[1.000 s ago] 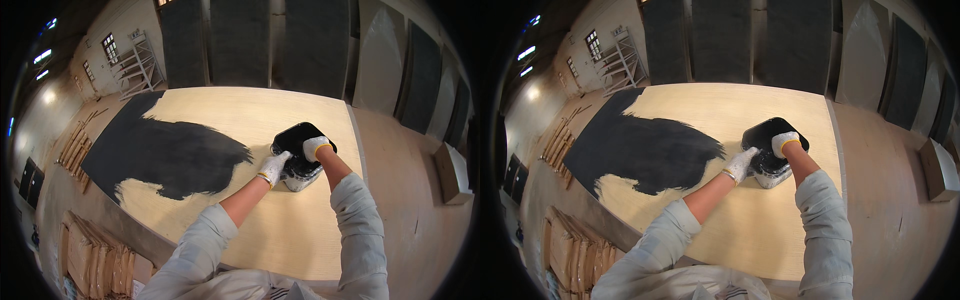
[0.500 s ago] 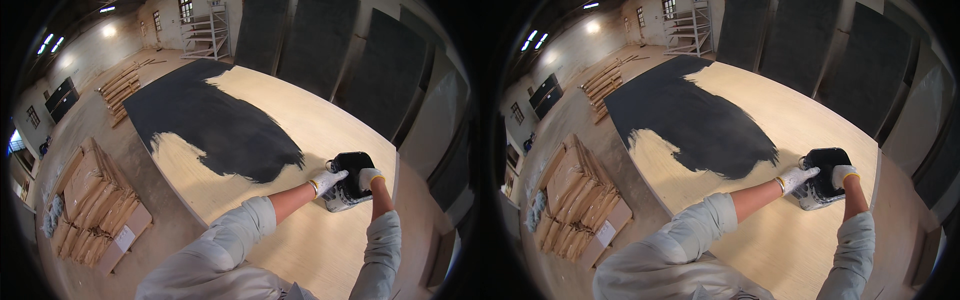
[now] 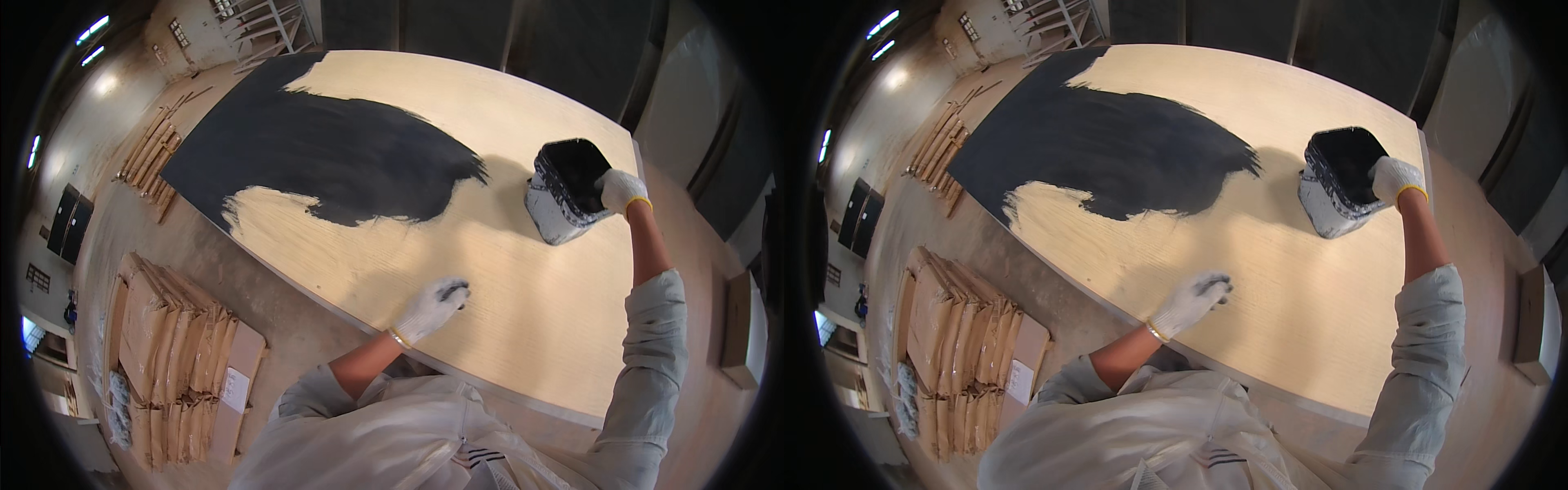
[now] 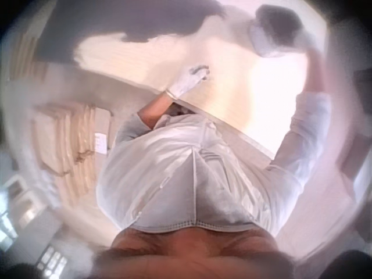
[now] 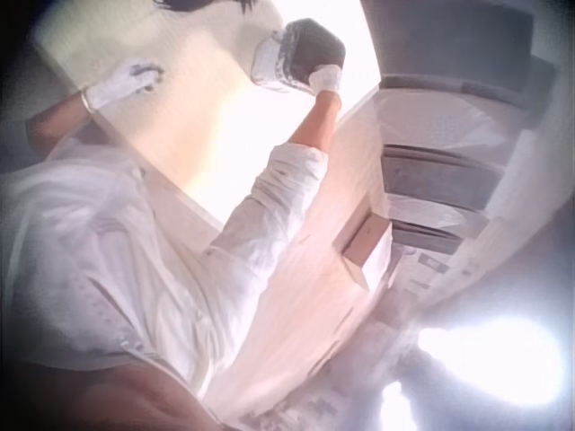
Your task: The person paints a large wooden board with black paint using a brush. They walk to a blue barrel, pour liquid into a small container, and return to continue painting the board.
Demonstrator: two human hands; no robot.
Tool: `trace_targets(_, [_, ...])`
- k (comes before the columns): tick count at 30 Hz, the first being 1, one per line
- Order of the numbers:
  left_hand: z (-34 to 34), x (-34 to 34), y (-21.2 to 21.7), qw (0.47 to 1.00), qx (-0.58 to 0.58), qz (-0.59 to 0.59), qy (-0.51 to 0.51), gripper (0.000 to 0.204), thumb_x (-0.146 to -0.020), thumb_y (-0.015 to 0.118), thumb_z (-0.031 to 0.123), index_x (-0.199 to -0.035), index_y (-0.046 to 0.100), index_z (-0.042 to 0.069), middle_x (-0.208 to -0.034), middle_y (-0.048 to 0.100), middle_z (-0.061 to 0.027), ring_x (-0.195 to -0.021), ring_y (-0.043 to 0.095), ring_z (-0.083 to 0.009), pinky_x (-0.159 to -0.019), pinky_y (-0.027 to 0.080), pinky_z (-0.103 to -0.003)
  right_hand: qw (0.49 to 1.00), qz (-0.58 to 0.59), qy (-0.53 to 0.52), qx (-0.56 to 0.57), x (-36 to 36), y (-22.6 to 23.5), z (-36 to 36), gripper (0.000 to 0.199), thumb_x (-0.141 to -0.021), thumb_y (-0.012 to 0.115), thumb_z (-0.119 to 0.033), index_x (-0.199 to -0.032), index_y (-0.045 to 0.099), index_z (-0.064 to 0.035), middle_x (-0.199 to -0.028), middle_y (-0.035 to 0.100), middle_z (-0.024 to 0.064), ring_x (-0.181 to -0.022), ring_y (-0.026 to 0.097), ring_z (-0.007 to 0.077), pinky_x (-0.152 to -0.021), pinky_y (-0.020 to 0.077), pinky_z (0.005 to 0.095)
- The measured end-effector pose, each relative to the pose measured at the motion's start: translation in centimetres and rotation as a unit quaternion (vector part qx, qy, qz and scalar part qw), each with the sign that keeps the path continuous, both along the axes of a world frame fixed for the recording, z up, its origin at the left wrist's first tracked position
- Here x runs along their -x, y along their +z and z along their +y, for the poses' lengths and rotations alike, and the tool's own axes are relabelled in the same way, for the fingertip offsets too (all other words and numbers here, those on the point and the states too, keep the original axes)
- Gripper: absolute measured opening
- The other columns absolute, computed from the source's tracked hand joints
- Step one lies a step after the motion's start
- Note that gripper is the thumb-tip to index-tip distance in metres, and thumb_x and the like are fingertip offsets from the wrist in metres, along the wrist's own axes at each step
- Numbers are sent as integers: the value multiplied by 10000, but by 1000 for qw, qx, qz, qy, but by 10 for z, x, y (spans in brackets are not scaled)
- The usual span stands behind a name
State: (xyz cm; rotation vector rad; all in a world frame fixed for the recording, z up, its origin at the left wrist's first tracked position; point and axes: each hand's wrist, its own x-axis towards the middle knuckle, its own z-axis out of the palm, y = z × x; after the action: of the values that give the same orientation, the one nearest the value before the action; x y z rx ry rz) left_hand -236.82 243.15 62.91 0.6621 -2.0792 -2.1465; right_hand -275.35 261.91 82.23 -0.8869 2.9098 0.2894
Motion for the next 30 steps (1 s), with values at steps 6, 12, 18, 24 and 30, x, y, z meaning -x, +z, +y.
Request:
trace_targets(6, [-53, -117, -3, 905, 421, 5, 64, 215, -986, 660, 75, -1159, 710, -41, -1037, 772, -118, -933, 725, -147, -816, 586, -299, 992, 63, -54, 96, -47, 13, 11, 418, -846, 618, -120, -1239, 757, -160, -1186, 742, 189, -1102, 711, 376, -935, 563, 443])
trace_targets(12, [-116, -201, -59, 859, 456, 85, 217, 189, -904, 667, 53, -1086, 714, 33, -916, 748, -122, -812, 716, -304, -766, 571, -417, 959, 151, -44, 234, -122, 38, 116, 482, -908, 607, -117, -1385, 671, -96, -1304, 696, 215, -1224, 671, 337, -1051, 502, 386])
trace_targets(18, [-160, -290, -100, 904, 397, -39, 156, 167, -915, 647, 114, -1070, 708, 117, -947, 746, -127, -850, 713, -363, -763, 570, -477, 946, 22, -196, 256, -242, -74, 185, 510, -848, 596, -42, -1348, 662, 34, -1296, 706, 245, -1223, 690, 304, -1059, 499, 364])
trace_targets(24, [-240, -415, -144, 910, 385, -155, 26, 214, -934, 630, 210, -1105, 726, 123, -1008, 757, -145, -927, 717, -378, -800, 572, -474, 913, -77, -277, 290, -375, -188, 101, 548, -824, 573, -54, -1356, 647, 54, -1301, 707, 240, -1214, 695, 313, -1033, 516, 370])
trace_targets(30, [-332, -567, -165, 888, 391, -201, 132, 272, -945, 618, 254, -1121, 756, 99, -1026, 762, -166, -970, 720, -385, -862, 572, -474, 948, -42, -243, 202, -470, -198, -143, 527, -928, 563, -193, -1450, 608, -136, -1289, 680, 259, -1195, 652, 425, -1005, 520, 493])
